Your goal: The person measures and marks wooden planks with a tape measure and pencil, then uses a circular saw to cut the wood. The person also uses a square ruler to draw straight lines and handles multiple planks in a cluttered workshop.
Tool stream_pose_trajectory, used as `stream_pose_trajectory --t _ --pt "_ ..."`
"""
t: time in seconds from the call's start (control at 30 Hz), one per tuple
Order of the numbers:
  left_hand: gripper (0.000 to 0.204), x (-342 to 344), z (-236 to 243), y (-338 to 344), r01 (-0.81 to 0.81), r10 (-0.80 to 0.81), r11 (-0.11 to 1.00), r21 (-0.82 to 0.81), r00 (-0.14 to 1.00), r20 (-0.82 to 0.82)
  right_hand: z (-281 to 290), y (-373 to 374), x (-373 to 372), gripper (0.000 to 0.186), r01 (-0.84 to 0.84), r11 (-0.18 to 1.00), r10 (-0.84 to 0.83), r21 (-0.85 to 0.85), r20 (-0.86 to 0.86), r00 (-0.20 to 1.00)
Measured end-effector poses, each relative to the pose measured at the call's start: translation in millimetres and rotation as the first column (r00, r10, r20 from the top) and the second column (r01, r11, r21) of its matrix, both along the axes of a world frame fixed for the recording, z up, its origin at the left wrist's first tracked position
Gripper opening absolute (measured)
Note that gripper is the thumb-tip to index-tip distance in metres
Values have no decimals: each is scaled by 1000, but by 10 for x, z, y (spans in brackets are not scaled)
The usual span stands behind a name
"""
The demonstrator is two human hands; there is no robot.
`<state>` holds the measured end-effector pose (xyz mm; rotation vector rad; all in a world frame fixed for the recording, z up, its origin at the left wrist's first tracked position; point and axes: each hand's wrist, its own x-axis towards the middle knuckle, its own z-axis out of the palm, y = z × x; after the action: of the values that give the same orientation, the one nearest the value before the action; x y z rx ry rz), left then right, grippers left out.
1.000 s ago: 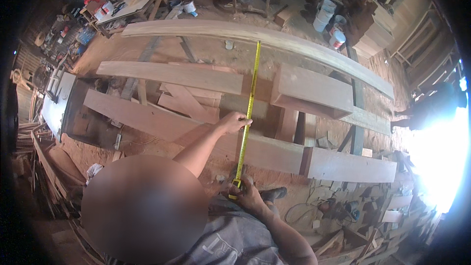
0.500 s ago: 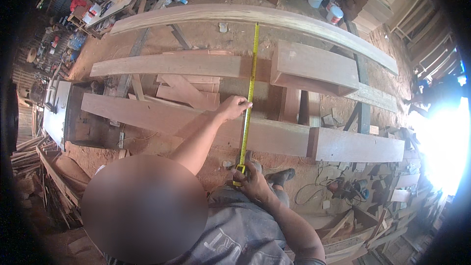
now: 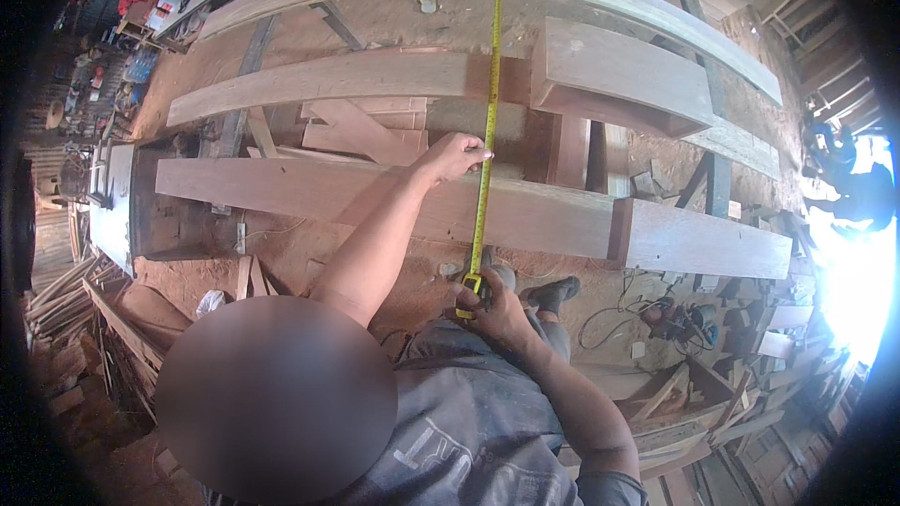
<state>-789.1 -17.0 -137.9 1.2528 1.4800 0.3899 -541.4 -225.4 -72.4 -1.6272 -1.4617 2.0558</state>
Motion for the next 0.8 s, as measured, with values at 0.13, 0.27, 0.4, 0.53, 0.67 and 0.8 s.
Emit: stream_pose_trajectory --t 0.13,0.27,0.4,0.53,0.67,0.8 --pt "33 -26 -77 -7 -26 26 1000 4 998 65 93 75 -54 65 -43 999 41 34 58 997" --pt "30 -45 -101 10 -32 36 999 -40 993 110 116 117 -88 70 -81 994 71 79 120 990" --pt "27 -73 -88 8 -40 49 997 -65 986 156 198 156 -107 74 -127 985 112 116 126 986" --pt "27 -103 -52 -3 -35 47 996 -85 987 151 260 184 -149 76 -116 989 106 88 109 988" --pt "27 -113 -64 -21 -37 47 997 -72 990 135 369 242 -190 78 -100 995 98 27 70 993" --pt "27 -154 -108 -8 -38 44 998 -58 993 113 310 214 -179 78 -132 991 127 37 122 984"
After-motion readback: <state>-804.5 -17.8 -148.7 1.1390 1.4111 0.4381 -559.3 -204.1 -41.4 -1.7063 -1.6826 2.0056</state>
